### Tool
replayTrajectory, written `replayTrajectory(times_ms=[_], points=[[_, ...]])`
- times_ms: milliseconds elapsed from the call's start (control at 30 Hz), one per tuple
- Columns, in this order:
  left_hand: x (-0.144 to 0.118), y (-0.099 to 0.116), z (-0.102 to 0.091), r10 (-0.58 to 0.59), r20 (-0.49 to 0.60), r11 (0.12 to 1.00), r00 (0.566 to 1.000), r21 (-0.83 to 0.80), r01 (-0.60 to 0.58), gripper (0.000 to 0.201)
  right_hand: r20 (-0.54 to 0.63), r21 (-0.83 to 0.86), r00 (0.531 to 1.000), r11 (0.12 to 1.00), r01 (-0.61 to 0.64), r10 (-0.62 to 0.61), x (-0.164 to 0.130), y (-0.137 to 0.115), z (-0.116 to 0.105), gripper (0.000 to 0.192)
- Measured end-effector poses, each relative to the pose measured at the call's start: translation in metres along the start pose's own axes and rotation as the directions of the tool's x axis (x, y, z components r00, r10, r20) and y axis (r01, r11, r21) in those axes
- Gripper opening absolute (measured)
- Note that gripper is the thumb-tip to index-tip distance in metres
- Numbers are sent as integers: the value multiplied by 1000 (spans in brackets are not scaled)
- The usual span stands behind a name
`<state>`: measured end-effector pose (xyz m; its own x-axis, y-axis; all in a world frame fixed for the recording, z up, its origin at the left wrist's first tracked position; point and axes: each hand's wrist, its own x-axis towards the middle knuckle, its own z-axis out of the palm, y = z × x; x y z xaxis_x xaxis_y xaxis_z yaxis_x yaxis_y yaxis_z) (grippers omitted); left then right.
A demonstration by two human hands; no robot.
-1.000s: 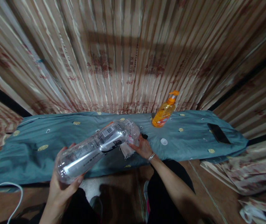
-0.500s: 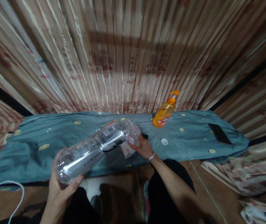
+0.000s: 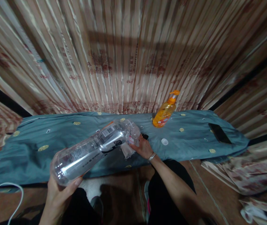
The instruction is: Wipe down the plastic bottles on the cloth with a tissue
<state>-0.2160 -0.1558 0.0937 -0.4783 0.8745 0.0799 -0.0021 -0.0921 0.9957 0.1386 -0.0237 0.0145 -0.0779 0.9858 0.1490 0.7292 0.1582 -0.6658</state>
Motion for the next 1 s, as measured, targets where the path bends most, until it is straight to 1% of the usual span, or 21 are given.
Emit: replayTrajectory(times_ms=[133, 233, 333, 533, 633, 700, 833, 1000], points=[[-3, 5, 3, -14, 7, 1000, 1000, -1, 14, 109, 21, 17, 1000, 1000, -20, 19, 0, -1, -1, 58], [-3, 5, 4, -12, 11, 1000, 1000, 4, 12, 113, 19, 24, 1000, 1000, -12, 11, 0, -2, -2, 57], [-2, 4, 3, 19, -6, 999, 1000, 28, -18, 113, 13, 26, 1000, 1000, 1, -1, -1, -2, -3, 55], [-2, 6, 3, 78, -13, 995, 997, 62, -77, 110, 24, 30, 999, 999, -32, 31, -1, -7, -6, 52], [-3, 12, 7, 96, -25, 992, 995, 80, -94, 120, 33, 43, 998, 998, -45, 44, -1, -9, -8, 55], [-4, 15, 9, 87, -29, 993, 996, 77, -84, 124, 44, 44, 997, 997, -62, 60, -1, -10, -9, 56], [-5, 16, 9, 75, -14, 994, 997, 76, -74, 117, 58, 61, 996, 995, -77, 73, -3, -11, -9, 54], [-2, 5, 1, 109, -5, 991, 994, 79, -108, 114, 6, 105, 999, 993, -55, 54, -6, -11, -9, 44]])
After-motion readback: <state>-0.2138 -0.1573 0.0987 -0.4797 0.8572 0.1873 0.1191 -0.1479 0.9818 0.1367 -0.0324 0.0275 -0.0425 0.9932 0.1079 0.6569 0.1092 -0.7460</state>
